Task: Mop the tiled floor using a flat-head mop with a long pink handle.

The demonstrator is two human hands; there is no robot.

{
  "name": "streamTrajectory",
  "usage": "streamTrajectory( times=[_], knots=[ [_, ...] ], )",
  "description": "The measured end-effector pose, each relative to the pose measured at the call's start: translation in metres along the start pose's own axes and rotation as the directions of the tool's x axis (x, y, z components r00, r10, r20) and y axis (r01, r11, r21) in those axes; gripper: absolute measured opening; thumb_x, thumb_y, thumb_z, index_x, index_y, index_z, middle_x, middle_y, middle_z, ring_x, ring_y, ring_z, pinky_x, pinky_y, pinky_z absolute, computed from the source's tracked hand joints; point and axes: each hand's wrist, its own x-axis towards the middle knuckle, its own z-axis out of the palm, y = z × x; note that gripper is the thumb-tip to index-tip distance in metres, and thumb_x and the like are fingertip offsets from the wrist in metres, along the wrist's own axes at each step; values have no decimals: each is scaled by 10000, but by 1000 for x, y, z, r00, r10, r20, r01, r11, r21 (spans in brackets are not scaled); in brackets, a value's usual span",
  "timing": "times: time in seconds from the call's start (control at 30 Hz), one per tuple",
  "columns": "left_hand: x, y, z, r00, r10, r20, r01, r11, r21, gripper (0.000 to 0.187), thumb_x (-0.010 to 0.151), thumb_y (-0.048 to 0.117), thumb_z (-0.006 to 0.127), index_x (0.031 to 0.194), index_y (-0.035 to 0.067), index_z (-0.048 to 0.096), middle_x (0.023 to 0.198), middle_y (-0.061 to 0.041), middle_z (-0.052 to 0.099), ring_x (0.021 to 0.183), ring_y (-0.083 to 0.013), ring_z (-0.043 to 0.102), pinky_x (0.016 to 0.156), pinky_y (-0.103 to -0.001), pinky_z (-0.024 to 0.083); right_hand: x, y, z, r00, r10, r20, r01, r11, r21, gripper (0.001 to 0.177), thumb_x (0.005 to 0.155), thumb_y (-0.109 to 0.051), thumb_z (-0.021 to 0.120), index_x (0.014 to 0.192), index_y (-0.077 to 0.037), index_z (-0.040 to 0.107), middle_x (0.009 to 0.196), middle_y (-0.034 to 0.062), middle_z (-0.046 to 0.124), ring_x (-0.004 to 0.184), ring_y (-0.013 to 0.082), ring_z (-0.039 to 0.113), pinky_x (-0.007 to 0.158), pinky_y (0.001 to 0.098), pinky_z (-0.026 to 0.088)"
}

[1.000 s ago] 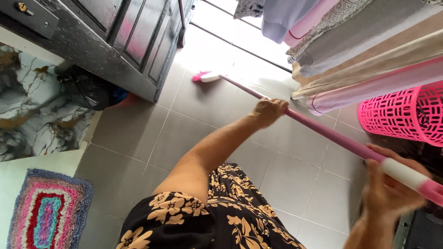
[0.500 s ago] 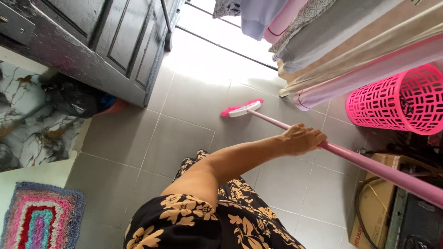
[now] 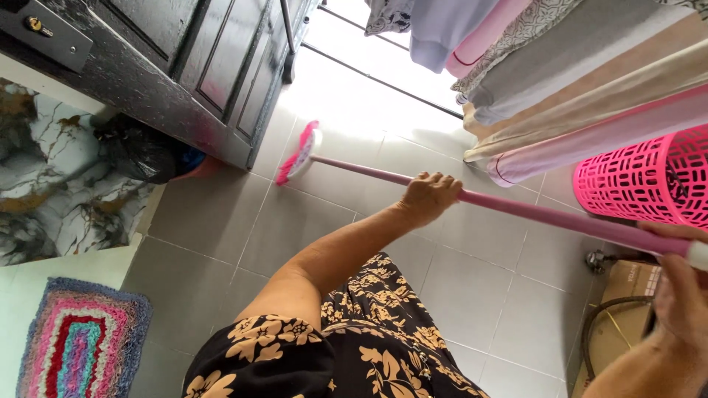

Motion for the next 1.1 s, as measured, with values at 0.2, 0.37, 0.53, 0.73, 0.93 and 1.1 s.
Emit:
streamTrajectory(
  times=[0.2, 0.37, 0.53, 0.73, 0.93, 1.1],
  knots=[
    [-15, -40, -1, 991, -67, 115, 59, 996, 66, 248, 936, 334, 685, 1001, 101, 633, 907, -54, 753, 863, -213, 760, 788, -456, 629, 12, 1, 83, 995, -102, -11, 103, 983, 154, 315, 1039, 99, 693, 1288, -30, 550, 1183, 179, 706, 1142, 286, 726, 1119, 418, 599],
    [-8, -65, 14, 987, -68, 143, 51, 992, 114, 249, 940, 334, 684, 1018, 102, 635, 938, -56, 756, 887, -220, 760, 836, -497, 621, 12, 24, 95, 992, -122, -26, 125, 983, 132, 231, 1087, 128, 687, 1219, -8, 554, 1215, 208, 693, 1135, 286, 670, 1129, 427, 556],
    [16, -93, 14, 961, -116, 251, 57, 972, 228, 231, 953, 330, 659, 1027, 111, 649, 979, -50, 756, 966, -237, 739, 858, -499, 609, 11, 61, 115, 984, -157, -79, 167, 975, 144, 325, 1123, 103, 677, 1334, -40, 476, 1272, 235, 685, 1218, 304, 705, 1167, 411, 570],
    [38, -114, 43, 918, -314, 241, 238, 925, 297, 148, 976, 230, 640, 1101, 157, 673, 1081, -1, 742, 1074, -200, 709, 906, -463, 594, 3, 76, 163, 970, -168, -176, 185, 979, 86, 345, 1103, 55, 695, 1307, -40, 433, 1307, 273, 653, 1252, 318, 678, 1176, 402, 557],
    [63, -85, 58, 910, -355, 215, 318, 929, 191, 183, 954, 215, 647, 1128, 169, 672, 1150, 13, 725, 1131, -182, 690, 901, -436, 592, 2, 73, 141, 947, -253, -197, 269, 961, 61, 413, 1093, 40, 720, 1371, -47, 427, 1278, 266, 677, 1244, 327, 702, 1171, 418, 607],
    [83, -32, 84, 950, -244, 192, 221, 966, 134, 163, 953, 235, 638, 1096, 158, 656, 1124, -11, 732, 1078, -193, 708, 890, -448, 593, -17, 53, 76, 943, -256, -210, 234, 964, -124, 346, 1152, 75, 729, 1329, 44, 434, 1280, 273, 686, 1186, 317, 699, 1132, 388, 609]
  ],
)
